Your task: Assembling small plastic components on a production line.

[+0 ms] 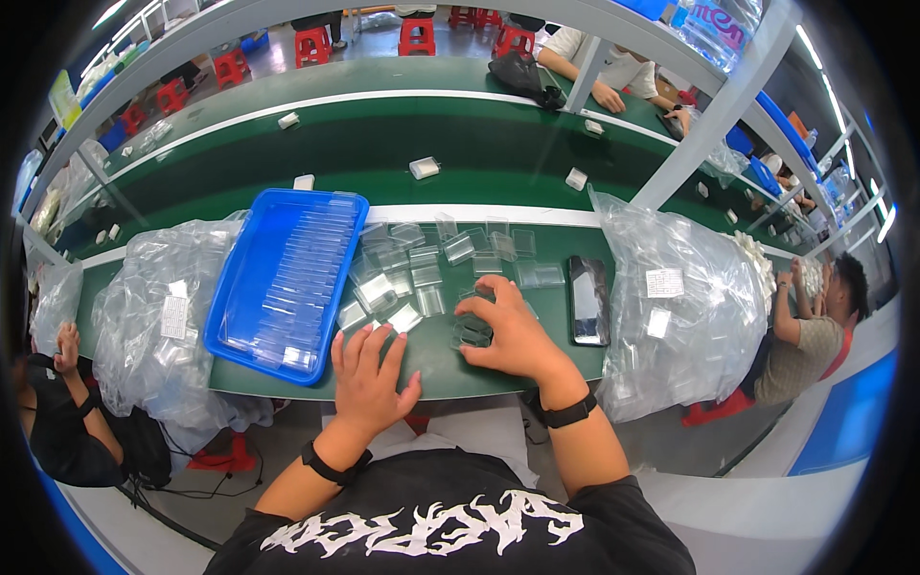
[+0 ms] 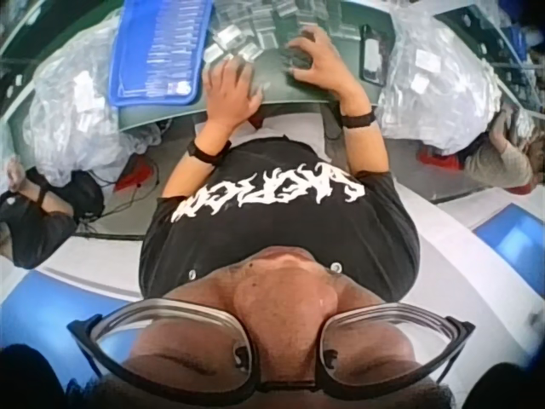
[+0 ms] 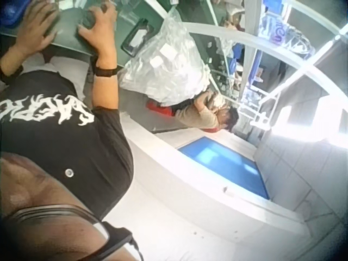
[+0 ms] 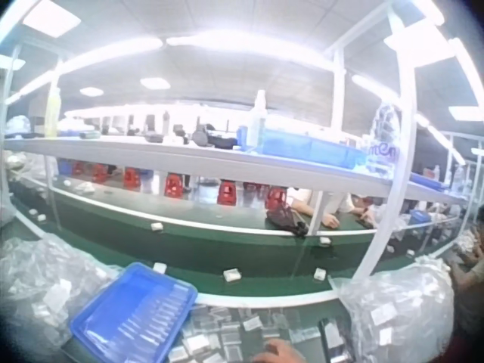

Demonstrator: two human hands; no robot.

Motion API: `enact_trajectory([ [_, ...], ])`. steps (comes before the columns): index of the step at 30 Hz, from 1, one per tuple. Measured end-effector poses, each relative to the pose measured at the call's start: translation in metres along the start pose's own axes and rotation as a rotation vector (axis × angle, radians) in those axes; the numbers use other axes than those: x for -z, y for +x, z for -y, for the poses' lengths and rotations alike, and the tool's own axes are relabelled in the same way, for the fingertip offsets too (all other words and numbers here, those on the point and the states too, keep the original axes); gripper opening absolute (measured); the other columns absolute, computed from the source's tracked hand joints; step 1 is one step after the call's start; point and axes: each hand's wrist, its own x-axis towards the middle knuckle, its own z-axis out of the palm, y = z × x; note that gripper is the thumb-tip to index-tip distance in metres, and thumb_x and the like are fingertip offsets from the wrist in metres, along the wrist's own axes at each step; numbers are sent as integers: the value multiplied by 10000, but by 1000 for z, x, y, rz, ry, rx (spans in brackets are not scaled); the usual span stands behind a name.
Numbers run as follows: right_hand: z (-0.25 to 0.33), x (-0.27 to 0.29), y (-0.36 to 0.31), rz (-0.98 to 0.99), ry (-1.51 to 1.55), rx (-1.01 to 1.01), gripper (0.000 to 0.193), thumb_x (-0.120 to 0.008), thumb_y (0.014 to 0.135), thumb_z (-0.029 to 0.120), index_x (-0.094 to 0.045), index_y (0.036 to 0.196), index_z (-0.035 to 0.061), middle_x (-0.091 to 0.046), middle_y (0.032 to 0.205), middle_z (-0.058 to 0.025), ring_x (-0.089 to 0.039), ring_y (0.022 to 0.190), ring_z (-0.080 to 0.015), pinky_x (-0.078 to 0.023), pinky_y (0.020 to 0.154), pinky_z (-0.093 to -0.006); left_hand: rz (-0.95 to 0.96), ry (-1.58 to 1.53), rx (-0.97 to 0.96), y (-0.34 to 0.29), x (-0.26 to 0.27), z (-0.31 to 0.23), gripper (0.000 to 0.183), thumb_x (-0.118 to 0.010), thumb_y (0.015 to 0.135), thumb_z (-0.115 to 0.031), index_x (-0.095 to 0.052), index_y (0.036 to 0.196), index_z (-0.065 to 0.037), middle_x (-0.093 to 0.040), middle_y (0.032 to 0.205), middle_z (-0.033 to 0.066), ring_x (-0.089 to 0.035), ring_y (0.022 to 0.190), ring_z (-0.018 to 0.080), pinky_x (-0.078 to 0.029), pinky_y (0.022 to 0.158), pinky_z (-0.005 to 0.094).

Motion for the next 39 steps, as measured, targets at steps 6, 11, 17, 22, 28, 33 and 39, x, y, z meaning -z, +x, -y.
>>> enact_trajectory([
  [6,12,8,15,83,-270,-4,698,-834,699,230,-584,1346,154,-488,1393,-196,-452,1372,-403,-259,1189,-660,9,-4,-2,-1,1,-1,509,-739,772,-340,-682,1210,-86,-601,1305,112,-494,1285,335,-260,1167,586],
  [11,11,13,26,177,-307,13,804,-827,701,234,-514,1436,145,-475,1440,-186,-423,1409,-392,-252,1192,-664,8,-2,5,0,1,-1,492,-736,775,-337,-691,1197,-86,-603,1296,109,-492,1285,332,-265,1165,587],
  [17,9,16,33,165,-342,116,904,-849,698,145,-467,1516,193,-361,1589,-194,-312,1492,-423,-275,1216,-590,9,-1,9,-1,0,1,480,-733,777,-338,-694,1189,-93,-603,1289,100,-494,1279,329,-269,1165,589],
  [22,16,22,23,51,-296,24,965,-910,651,136,-476,1511,193,-315,1630,-183,-279,1507,-444,-295,1225,-542,12,0,1,-1,1,2,475,-732,780,-340,-694,1186,-97,-601,1291,100,-495,1278,329,-271,1163,591],
  [28,1,17,19,-31,-378,13,950,-926,654,164,-487,1497,182,-348,1608,-185,-293,1495,-457,-296,1215,-563,7,-8,-9,0,0,1,480,-732,781,-343,-686,1192,-96,-600,1290,99,-495,1275,330,-273,1157,594],
  [33,12,19,18,-99,-397,1,941,-927,665,183,-487,1496,177,-357,1598,-184,-321,1481,-439,-317,1197,-560,13,-6,4,-3,-1,0,483,-734,780,-348,-687,1191,-99,-599,1288,98,-495,1272,326,-275,1152,599],
  [39,8,28,-20,-231,-269,11,785,-895,733,169,-550,1436,116,-390,1580,-182,-386,1449,-411,-396,1151,-485,23,10,7,-5,0,3,486,-737,776,-354,-689,1189,-101,-598,1293,100,-498,1260,319,-282,1143,602],
])
